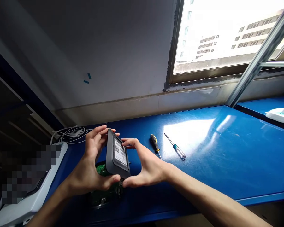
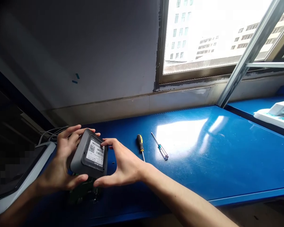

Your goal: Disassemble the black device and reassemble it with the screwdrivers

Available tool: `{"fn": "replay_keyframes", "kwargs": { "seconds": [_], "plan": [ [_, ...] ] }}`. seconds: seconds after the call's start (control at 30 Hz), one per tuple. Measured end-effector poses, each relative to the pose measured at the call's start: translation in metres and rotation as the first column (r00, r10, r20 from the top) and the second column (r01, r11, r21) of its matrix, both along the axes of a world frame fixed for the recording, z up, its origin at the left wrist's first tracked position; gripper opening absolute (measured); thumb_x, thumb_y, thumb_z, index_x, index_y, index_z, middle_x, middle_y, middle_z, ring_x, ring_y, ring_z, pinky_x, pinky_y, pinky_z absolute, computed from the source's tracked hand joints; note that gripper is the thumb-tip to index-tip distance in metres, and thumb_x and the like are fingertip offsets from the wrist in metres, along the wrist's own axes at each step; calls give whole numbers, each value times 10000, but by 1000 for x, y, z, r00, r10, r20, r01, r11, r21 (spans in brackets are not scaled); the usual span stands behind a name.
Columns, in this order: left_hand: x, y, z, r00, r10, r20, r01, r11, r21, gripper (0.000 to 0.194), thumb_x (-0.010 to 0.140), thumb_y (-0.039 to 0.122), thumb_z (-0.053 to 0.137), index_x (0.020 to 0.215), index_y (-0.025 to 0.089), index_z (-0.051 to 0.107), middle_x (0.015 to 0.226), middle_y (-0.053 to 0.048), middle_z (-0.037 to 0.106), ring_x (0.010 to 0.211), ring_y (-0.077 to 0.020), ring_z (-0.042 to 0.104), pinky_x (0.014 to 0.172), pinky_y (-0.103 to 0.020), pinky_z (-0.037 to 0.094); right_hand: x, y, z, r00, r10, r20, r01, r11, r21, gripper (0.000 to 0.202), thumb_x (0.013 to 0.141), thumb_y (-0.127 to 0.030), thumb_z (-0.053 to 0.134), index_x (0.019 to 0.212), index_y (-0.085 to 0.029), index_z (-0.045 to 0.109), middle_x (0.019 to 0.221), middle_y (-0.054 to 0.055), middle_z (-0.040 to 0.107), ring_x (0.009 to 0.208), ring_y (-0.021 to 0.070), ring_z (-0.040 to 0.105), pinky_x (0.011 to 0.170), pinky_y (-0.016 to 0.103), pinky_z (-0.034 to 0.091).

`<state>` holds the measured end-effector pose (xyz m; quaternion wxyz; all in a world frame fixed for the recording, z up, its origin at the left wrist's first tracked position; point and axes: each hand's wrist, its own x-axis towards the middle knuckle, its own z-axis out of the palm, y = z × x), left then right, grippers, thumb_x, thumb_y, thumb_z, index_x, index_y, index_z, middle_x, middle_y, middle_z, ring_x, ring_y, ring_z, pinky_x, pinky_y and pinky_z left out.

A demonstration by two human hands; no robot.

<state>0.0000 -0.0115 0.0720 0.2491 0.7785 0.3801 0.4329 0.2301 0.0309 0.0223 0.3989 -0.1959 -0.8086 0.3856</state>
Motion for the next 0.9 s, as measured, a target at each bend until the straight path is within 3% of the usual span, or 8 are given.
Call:
{"fn": "replay_keyframes", "kwargs": {
  "seconds": [0.1,0.33,0.47,0.57,0.67,0.77,0.83,0.9],
  "plan": [
    [-16,-6,-6,998,25,-63,-24,1000,8,1132,718,462,920,1567,396,174,1587,-138,347,1465,-448,473,1153,-630,517,0,-2,-1,999,-16,41,13,998,61,1060,657,-392,978,1493,-225,349,1525,179,524,1408,330,543,1182,489,470],
    [-53,-26,-24,988,78,-132,-91,992,-92,1079,726,345,828,1566,404,154,1585,-121,396,1492,-459,437,1211,-712,399,-6,-8,-1,988,-73,134,47,980,191,1161,626,-427,978,1550,-218,308,1532,193,511,1428,354,513,1192,515,463],
    [-62,-31,-34,982,82,-168,-99,990,-98,1112,689,397,869,1572,403,193,1599,-128,390,1493,-491,423,1195,-704,427,-7,-10,0,985,-61,162,28,979,200,1167,612,-422,984,1549,-198,325,1520,197,531,1431,352,515,1190,502,467],
    [-47,-32,-37,990,97,-102,-105,991,-82,1136,722,572,889,1586,367,180,1608,-164,355,1476,-502,444,1140,-679,499,-6,-9,-2,984,-42,171,21,992,121,1192,593,-442,977,1562,-197,325,1533,199,528,1411,370,542,1184,527,470],
    [-15,-30,-38,988,89,127,-70,987,-143,1220,752,782,824,1599,412,27,1654,-184,295,1445,-472,504,1081,-665,552,-6,-9,-7,996,-10,87,9,1000,14,1186,598,-489,969,1559,-225,325,1535,193,534,1386,376,576,1176,559,476],
    [14,-26,-37,962,50,268,-13,990,-140,1235,733,806,821,1598,472,4,1712,-155,224,1513,-452,430,1133,-661,507,-8,-10,-11,995,35,-98,-40,998,-47,1164,648,-549,960,1565,-277,296,1575,180,501,1440,361,549,1217,562,442],
    [24,-23,-35,968,29,249,-6,995,-95,1231,748,753,852,1612,452,29,1718,-148,228,1556,-447,358,1189,-673,440,-8,-9,-13,984,57,-167,-70,995,-71,1172,687,-616,934,1590,-308,253,1624,183,457,1496,361,504,1246,577,408],
    [25,-20,-33,979,37,199,-30,999,-42,1253,749,664,899,1626,417,38,1698,-156,272,1562,-444,340,1218,-689,391,-6,-7,-13,991,63,-120,-72,995,-73,1245,691,-660,917,1631,-336,170,1662,200,422,1539,384,454,1253,623,380]
  ]
}}
